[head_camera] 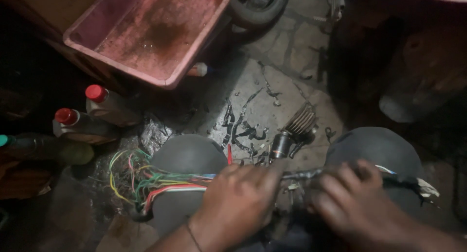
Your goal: Repairing or inspecting the electrical wiring harness of a motorcycle.
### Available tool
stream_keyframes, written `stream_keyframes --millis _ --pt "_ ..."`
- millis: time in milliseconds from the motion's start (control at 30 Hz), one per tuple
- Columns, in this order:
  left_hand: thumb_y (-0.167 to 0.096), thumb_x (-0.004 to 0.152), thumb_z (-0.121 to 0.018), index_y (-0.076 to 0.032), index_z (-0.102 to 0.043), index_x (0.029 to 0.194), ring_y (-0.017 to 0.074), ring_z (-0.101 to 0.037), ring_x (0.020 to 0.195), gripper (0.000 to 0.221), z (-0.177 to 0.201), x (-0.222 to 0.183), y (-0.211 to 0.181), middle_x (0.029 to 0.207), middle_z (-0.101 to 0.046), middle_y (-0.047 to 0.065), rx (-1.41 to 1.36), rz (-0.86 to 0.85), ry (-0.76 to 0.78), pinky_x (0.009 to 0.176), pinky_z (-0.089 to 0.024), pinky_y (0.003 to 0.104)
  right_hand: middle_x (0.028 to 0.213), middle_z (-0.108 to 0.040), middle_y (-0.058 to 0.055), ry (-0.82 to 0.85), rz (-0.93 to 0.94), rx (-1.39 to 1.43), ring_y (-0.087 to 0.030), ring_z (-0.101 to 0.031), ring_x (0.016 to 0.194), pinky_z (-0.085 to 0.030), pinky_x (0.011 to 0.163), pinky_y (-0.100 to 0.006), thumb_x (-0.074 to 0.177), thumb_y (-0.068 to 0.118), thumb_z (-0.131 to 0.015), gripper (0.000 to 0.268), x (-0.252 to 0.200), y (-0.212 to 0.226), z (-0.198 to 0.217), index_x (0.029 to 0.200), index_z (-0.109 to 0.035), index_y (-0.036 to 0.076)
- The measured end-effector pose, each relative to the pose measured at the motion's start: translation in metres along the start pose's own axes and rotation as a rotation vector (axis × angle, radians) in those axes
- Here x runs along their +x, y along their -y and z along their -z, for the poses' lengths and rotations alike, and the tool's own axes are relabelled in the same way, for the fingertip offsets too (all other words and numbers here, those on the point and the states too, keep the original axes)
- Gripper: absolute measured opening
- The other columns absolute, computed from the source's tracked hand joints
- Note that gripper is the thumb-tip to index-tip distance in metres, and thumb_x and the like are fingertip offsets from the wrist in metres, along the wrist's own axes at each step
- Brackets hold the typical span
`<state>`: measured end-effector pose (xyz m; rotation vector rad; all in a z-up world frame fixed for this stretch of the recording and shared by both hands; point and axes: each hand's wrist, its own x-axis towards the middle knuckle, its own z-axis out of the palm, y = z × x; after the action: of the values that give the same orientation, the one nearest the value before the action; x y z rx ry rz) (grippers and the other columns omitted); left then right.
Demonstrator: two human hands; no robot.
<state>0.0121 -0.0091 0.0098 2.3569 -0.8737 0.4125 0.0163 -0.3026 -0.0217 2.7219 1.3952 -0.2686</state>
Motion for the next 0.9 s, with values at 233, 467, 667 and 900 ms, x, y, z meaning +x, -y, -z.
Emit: stream_keyframes --millis 233,467,667,900 --pt "-0.025 0.094 -0.066 -0.004 -0.069 0.094 0.0375 -0.071 0.070 0.021 0.012 0.022 -0.001 0.080 -0.073 0.016 -0.260 0.409 0.238 0.065 -0.055 0.049 0.106 -0.067 -0.014 -0.612 -0.347 -0.035 -0.028 -0.065 0.100 -0.047 0.081 -0.047 0.088 0.021 -0.068 0.024 0.036 0.063 -0.027 0.106 -0.065 0.006" --pt "-0.027 0.093 -0.065 -0.010 -0.073 0.100 0.0359 -0.074 0.075 0.021 0.009 0.026 -0.002 0.078 -0.075 0.015 -0.455 0.462 0.094 0.068 -0.056 0.047 0.083 -0.065 -0.015 -0.588 -0.432 0.051 -0.032 -0.067 0.079 -0.052 0.072 -0.046 0.080 0.013 -0.068 0.017 0.066 0.062 -0.008 0.093 -0.067 0.001" --pt "-0.029 0.092 -0.069 -0.009 -0.075 0.107 0.0207 -0.071 0.062 0.026 0.017 0.036 0.004 0.074 -0.077 0.006 -0.551 0.744 0.027 0.057 -0.055 0.036 0.095 -0.069 -0.012 -0.201 0.081 0.376 -0.029 -0.069 0.090 -0.052 0.076 -0.046 0.080 0.015 -0.070 0.013 0.031 0.087 -0.142 0.092 -0.071 0.009" --pt "-0.015 0.091 -0.067 -0.006 -0.066 0.119 0.0064 -0.074 0.075 0.030 0.032 0.025 0.012 0.090 -0.074 -0.002 -1.108 0.796 0.040 0.065 -0.061 0.024 0.108 -0.078 -0.004 0.031 -0.507 0.778 -0.021 -0.075 0.097 -0.059 0.084 -0.036 0.088 0.022 -0.073 0.031 -0.010 0.051 -0.013 0.119 -0.071 0.019"
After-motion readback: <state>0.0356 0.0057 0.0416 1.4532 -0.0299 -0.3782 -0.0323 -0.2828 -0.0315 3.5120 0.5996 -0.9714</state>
